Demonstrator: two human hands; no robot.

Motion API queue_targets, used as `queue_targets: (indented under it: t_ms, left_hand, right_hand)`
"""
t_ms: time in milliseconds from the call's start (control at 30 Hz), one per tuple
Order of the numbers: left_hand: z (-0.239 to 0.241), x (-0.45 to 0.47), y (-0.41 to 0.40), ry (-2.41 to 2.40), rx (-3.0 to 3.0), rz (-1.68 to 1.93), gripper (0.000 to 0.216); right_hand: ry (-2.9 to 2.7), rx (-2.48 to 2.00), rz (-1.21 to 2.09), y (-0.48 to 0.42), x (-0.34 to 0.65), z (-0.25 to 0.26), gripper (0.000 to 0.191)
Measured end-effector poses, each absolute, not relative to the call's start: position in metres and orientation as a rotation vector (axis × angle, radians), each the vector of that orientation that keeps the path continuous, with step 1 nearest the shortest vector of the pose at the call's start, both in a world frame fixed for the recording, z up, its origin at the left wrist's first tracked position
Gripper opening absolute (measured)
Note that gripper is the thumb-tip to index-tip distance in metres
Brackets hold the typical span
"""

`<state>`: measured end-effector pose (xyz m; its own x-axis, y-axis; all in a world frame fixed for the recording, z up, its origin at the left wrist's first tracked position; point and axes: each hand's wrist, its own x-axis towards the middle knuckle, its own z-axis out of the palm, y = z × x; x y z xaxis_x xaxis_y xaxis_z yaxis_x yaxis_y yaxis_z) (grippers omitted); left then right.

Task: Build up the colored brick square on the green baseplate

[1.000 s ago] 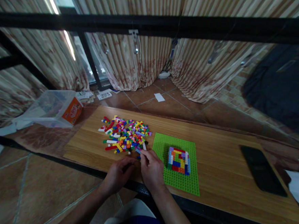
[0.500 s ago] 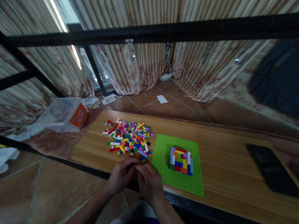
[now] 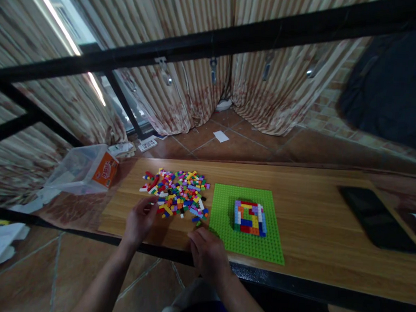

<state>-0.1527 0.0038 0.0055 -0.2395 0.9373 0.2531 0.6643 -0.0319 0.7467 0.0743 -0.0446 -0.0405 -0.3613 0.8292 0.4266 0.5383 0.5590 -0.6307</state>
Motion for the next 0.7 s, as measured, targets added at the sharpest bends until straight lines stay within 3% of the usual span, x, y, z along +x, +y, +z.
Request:
queue_targets:
  t_ms: [300,700]
  left_hand:
    - [0.009,-0.167,0.046,2.097,2.17,0.644,0.026]
    - [0.018,-0.165,0.071,2.022,2.274,0.224,0.034]
  right_hand:
    - [-2.058,-1.079,0.482,-0.043,0.074,-0.038,0.019]
    - [-2.17,-1.141,0.401,-0.039,0.073,-0.039,0.01]
